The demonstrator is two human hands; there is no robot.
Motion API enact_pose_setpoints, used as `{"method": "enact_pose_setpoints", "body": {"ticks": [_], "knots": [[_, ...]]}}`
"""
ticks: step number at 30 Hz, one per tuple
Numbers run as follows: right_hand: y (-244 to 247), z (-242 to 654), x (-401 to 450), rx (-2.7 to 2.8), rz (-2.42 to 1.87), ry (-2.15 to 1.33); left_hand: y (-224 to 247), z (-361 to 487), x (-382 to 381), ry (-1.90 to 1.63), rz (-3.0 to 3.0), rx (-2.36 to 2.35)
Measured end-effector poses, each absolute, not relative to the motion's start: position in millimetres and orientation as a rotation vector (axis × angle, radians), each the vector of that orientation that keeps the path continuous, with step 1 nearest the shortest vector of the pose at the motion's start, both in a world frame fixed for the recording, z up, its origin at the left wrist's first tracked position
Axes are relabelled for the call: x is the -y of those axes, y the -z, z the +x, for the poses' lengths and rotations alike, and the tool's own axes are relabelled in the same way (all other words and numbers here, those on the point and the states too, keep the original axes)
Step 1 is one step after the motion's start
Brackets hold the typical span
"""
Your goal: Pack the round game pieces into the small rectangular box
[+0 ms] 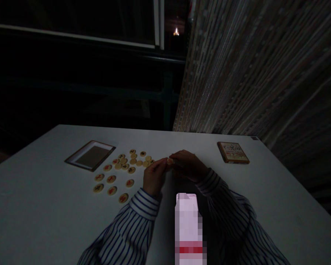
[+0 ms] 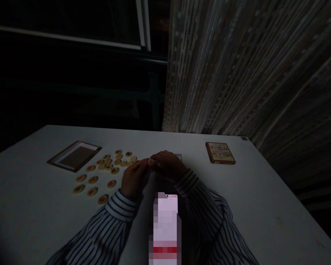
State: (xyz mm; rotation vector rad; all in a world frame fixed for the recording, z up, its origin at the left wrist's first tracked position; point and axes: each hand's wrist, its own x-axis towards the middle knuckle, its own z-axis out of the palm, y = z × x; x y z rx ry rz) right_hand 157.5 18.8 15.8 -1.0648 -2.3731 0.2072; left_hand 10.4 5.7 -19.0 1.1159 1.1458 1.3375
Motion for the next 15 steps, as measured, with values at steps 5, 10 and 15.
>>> {"method": "enact_pose_setpoints", "body": {"ticks": [5,10,15], "knots": [[-19,158,-19,2.431,-1.117,-0.169,19,10,-6,-1.324,1.199,-1.212],[-23,168,-24,2.52,-1.352,-0.139,26,9,-9,-1.342,1.229,-1.289],[-21,187,-33,2.554,-1.656,-0.192,31,11,-9,-1.327,1.321,-1.329]]}}
